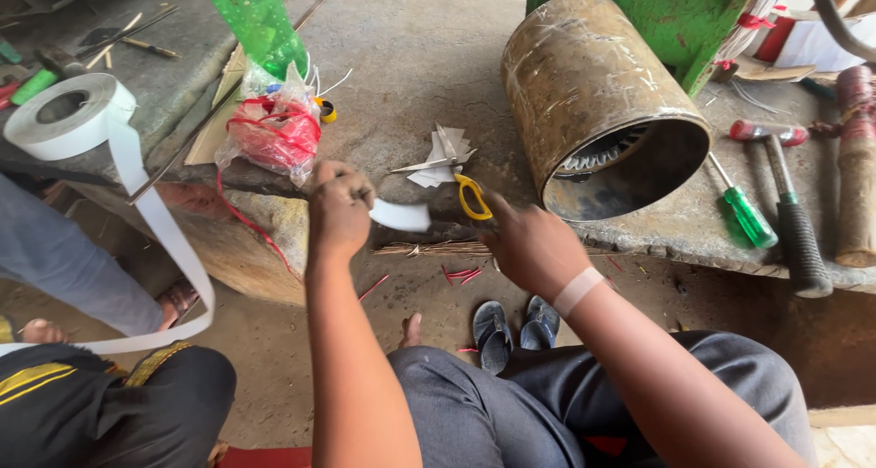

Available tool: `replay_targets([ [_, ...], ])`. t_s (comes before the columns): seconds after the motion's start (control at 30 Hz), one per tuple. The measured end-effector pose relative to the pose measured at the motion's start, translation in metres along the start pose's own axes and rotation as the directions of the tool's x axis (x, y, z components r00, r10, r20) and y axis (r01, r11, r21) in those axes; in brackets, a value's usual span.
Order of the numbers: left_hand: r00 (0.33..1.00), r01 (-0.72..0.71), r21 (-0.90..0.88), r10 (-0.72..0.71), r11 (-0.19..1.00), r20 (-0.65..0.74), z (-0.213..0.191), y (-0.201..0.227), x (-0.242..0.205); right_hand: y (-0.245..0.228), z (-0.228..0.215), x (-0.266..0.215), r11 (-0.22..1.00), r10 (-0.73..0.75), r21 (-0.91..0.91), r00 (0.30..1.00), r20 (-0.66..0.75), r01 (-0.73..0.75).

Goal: The person folds small white paper pieces and inserts them into slots inside a cylindrical metal housing containing a rotor. The person repeatedly folds and places the paper pieces into the housing while seated at a workbench.

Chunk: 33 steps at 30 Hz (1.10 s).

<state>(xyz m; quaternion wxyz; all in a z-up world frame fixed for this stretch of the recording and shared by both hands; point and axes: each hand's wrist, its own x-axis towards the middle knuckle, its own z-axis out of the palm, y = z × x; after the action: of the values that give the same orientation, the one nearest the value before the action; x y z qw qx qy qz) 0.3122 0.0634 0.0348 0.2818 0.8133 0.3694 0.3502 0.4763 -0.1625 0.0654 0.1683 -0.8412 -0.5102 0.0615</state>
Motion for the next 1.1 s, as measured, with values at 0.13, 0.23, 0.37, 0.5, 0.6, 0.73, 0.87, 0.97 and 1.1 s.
replay_targets([
  [0.13, 0.958, -0.277, -0.171, 0.285, 0.945, 0.024, -0.021, 0.034, -0.037, 0.025, -0.009, -0.075, 0.883, -0.197, 0.396, 0.966, -0.17, 0.25],
  [0.23, 0.852, -0.332, -0.532, 0.489, 0.779, 0.185, 0.021, 0.087, -0.102, 0.047, 0.002, -0.118, 0.475, -0.171, 0.877, 0.985, 0.015, 0.069],
  [0.37, 0.744, -0.194, -0.662, 0.548, 0.724, 0.381, 0.072, 0.137, -0.176, 0.072, 0.029, -0.163, 0.077, -0.064, 0.995, 0.996, 0.065, -0.06],
  [0.5, 0.878, 0.14, -0.738, 0.262, 0.661, 0.401, 0.095, 0.151, -0.197, 0.096, 0.051, -0.167, 0.145, 0.181, 0.989, 0.983, 0.015, -0.042],
  [0.6, 0.916, 0.241, -0.735, 0.102, 0.633, 0.388, 0.101, 0.149, -0.211, 0.102, 0.061, -0.164, 0.152, 0.171, 0.988, 0.983, -0.067, 0.041],
  [0.73, 0.972, 0.025, -0.517, 0.099, 0.855, 0.212, 0.102, 0.139, -0.216, 0.097, 0.066, -0.166, 0.159, 0.101, 0.981, 0.986, -0.129, 0.112],
  [0.87, 0.952, 0.054, -0.471, 0.096, 0.881, 0.29, 0.1, 0.137, -0.213, 0.1, 0.068, -0.165, 0.253, 0.121, 0.961, 0.981, -0.149, 0.114],
  [0.97, 0.951, 0.057, -0.476, 0.097, 0.878, 0.292, 0.098, 0.141, -0.213, 0.105, 0.071, -0.164, 0.289, 0.158, 0.952, 0.976, -0.148, 0.097],
  [1.1, 0.95, 0.078, -0.468, 0.077, 0.88, 0.302, 0.094, 0.147, -0.214, 0.11, 0.074, -0.165, 0.333, 0.162, 0.932, 0.965, -0.204, 0.141],
])
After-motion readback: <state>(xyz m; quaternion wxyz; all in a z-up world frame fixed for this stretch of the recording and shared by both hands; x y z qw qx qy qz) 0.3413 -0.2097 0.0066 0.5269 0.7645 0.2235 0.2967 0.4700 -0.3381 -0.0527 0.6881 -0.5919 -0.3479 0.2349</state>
